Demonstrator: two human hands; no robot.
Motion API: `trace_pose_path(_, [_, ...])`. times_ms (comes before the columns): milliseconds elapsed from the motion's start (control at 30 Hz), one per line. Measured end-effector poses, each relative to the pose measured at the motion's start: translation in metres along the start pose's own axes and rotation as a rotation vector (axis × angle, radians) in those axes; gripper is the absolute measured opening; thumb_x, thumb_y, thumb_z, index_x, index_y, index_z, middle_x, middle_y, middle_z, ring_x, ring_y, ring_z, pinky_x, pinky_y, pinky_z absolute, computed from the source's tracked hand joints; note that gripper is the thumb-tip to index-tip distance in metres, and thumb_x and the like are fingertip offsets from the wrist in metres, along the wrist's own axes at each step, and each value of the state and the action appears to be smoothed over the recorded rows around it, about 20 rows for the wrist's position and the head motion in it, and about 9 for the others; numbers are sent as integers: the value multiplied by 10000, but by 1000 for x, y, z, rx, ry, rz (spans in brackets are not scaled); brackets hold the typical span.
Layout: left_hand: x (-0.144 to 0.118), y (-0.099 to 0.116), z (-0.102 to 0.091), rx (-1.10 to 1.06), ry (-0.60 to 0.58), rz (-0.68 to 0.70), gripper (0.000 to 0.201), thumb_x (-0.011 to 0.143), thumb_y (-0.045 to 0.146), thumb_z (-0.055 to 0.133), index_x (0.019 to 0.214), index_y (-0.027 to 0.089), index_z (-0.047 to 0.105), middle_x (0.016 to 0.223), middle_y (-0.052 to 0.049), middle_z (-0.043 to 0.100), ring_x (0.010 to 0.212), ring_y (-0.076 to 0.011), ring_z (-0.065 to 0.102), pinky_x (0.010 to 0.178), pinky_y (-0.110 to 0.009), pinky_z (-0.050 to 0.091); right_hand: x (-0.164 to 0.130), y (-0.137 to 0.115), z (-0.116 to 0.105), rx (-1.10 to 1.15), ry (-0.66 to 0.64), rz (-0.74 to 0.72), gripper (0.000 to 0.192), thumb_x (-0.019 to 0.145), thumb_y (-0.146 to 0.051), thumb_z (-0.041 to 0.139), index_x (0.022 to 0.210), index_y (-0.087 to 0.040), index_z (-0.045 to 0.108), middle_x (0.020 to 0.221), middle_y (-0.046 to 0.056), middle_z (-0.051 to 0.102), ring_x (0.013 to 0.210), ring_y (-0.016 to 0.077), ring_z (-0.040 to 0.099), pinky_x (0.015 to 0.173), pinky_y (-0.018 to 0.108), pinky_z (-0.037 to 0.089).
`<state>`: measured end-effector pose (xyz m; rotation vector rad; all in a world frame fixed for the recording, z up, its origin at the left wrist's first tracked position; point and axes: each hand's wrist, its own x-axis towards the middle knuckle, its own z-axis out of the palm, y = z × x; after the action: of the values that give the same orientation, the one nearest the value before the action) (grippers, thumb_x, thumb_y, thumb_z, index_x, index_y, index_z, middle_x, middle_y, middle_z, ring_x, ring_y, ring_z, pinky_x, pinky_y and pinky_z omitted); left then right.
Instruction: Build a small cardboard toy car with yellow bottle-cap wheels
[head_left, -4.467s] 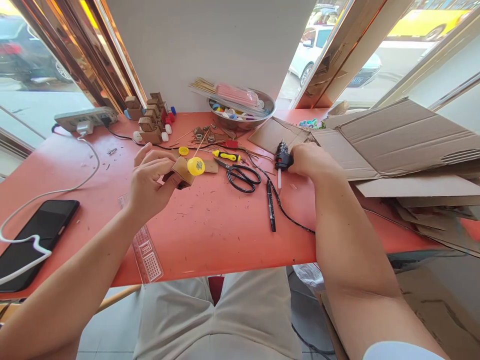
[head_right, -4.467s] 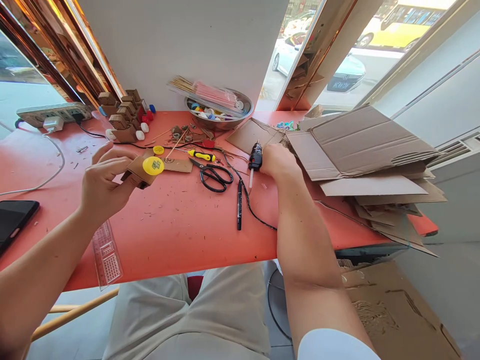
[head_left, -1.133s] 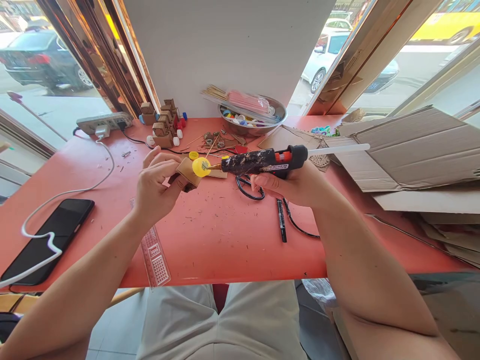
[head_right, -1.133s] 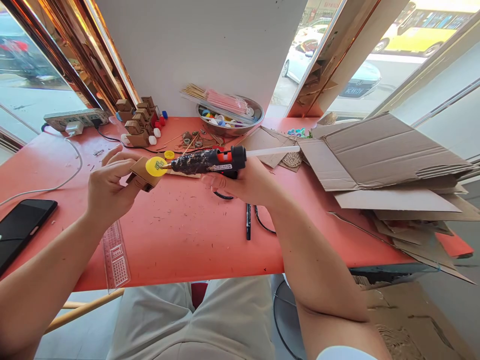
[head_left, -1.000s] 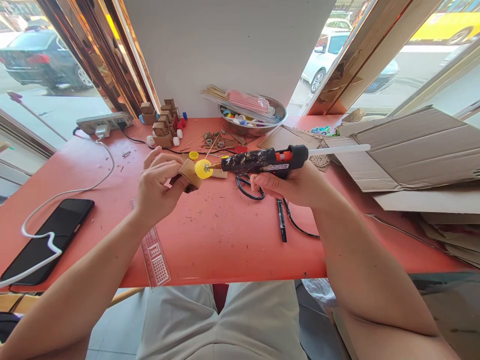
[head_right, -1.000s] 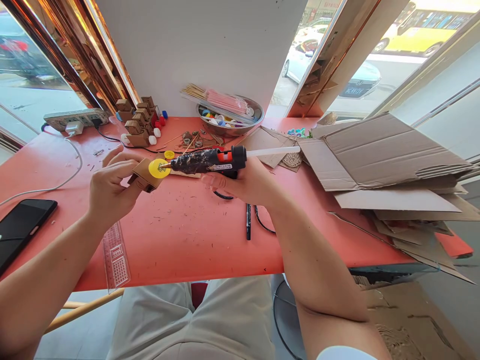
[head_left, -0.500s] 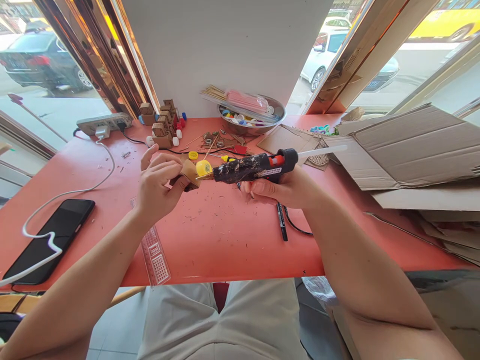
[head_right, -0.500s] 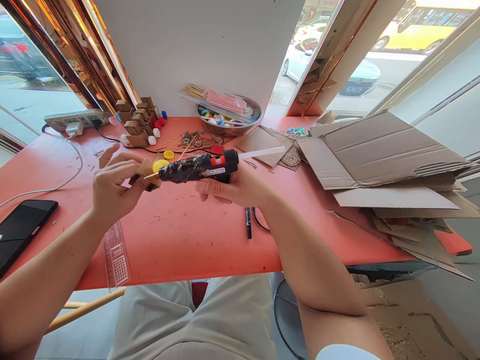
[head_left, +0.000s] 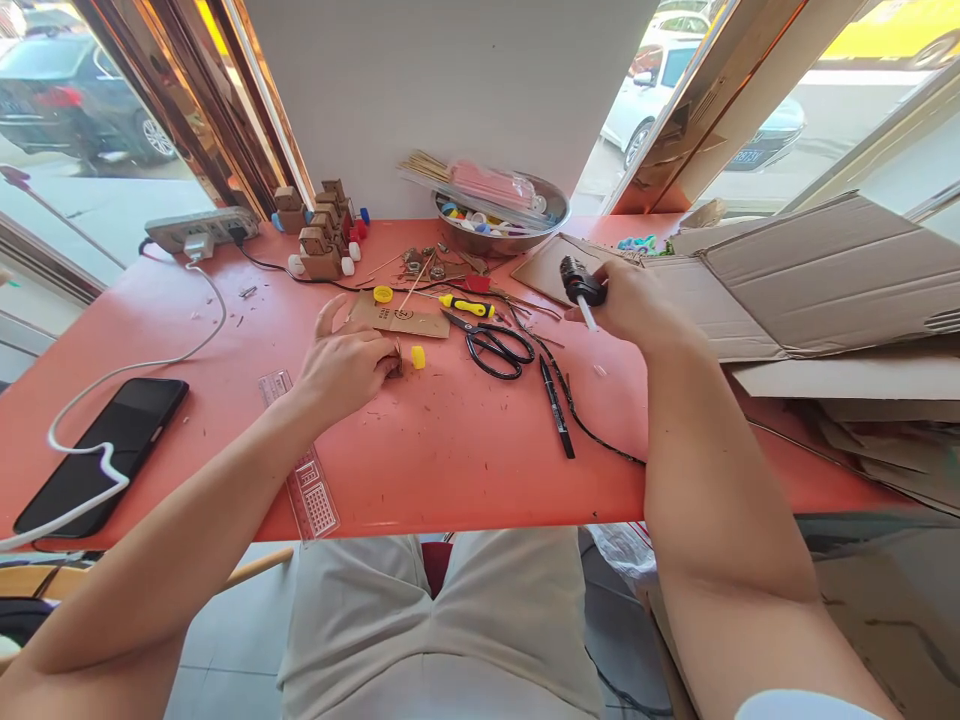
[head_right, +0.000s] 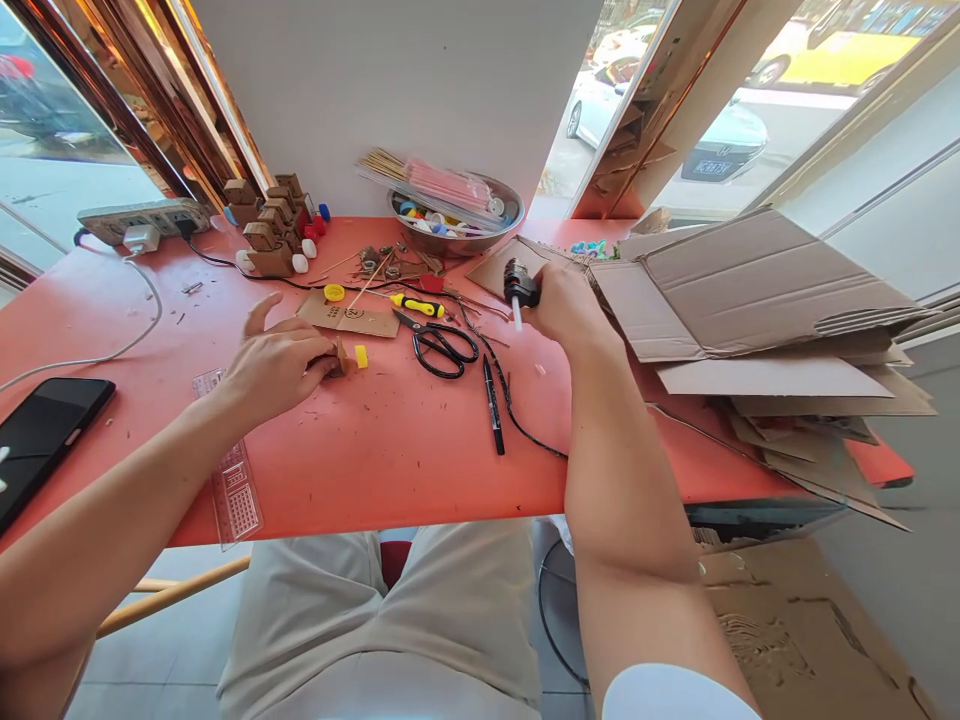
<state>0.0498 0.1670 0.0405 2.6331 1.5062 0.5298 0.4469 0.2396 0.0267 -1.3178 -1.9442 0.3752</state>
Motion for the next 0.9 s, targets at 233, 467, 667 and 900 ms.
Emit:
trace_pose_path(233, [-3, -2, 7, -19, 44, -24, 206, 870, 339, 617, 757, 352, 789, 914, -21, 842, 1119, -322, 743, 1297, -682, 287, -6, -5, -12, -318, -195, 223, 498, 526, -222, 982, 749, -288, 541, 539, -66, 477, 544, 165, 498, 533, 304, 399])
trace_pose_path(467, [-6, -10, 8, -82, -24, -53, 295, 836, 371, 720, 1100, 324, 841, 1256, -82, 806, 1342, -381, 644, 1314, -702, 250, -14, -81, -13, -622, -208, 414, 336, 621, -18, 822, 869, -199, 685, 905, 175, 751, 924, 354, 714, 748, 440, 519])
trace_pose_path(667, [-8, -34, -12, -124, -219, -34, 854, 775, 463, 783, 1582, 327, 538, 1581, -72, 642, 1489, -367, 552, 1255, -542, 411, -21, -132, 35, -237, -177, -1, 580, 836, -202, 770, 1398, -230, 629, 1274, 142, 765, 1223, 346, 695, 1056, 511, 534])
trace_pose_path(900, [-3, -41, -13, -126, -205, -198, 377, 769, 384, 716, 1133, 286, 719, 1137, -48, 827, 1060, -330, 784, 891, -404, 603, -38, -145, 109, 28, -404, -161, 633, 868, -179, 684, 1485, -243, 558, 1421, 142, 707, 1328, 336, 652, 1127, 530, 518])
